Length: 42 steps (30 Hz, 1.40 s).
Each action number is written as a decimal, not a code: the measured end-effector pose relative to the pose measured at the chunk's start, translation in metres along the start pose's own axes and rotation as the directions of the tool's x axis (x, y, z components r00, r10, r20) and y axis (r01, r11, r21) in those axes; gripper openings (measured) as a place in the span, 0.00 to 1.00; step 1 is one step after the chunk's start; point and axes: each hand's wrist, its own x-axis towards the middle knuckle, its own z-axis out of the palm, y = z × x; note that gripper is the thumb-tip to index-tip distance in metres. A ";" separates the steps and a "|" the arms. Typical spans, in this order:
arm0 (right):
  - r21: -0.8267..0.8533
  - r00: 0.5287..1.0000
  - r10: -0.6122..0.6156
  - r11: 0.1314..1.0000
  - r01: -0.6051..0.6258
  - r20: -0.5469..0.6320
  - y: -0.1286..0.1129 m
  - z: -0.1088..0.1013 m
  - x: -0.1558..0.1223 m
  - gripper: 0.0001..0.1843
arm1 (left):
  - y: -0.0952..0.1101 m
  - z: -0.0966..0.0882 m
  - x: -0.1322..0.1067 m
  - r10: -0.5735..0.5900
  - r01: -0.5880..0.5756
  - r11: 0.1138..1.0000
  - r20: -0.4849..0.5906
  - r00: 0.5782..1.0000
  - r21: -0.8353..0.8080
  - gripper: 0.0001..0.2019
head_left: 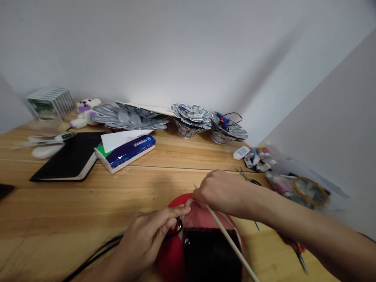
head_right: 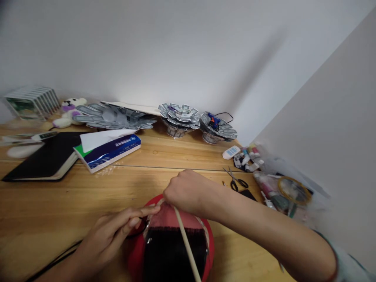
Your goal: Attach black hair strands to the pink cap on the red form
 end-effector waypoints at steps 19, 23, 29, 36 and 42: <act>0.186 0.983 0.160 0.972 -0.142 -0.085 0.001 0.009 -0.005 0.10 | -0.001 0.001 -0.001 -0.032 0.032 0.999 0.012 0.999 -0.024 0.21; 0.259 0.963 0.226 0.948 -0.184 -0.146 -0.002 0.023 -0.007 0.09 | -0.001 0.002 -0.001 -0.035 0.035 0.999 -0.018 0.999 -0.032 0.20; 0.381 0.864 0.422 0.873 -0.305 -0.275 -0.005 0.038 -0.003 0.12 | 0.002 0.004 -0.001 -0.050 0.049 0.998 -0.032 0.998 -0.032 0.19; 0.501 0.754 0.421 0.853 -0.142 -0.503 -0.013 0.027 -0.012 0.10 | 0.006 -0.011 -0.002 0.053 -0.038 0.994 -0.142 0.989 0.105 0.18; 0.409 0.748 0.233 0.911 0.057 -0.622 -0.018 0.041 -0.020 0.11 | 0.006 -0.006 -0.012 0.242 -0.260 0.915 0.097 0.966 0.310 0.11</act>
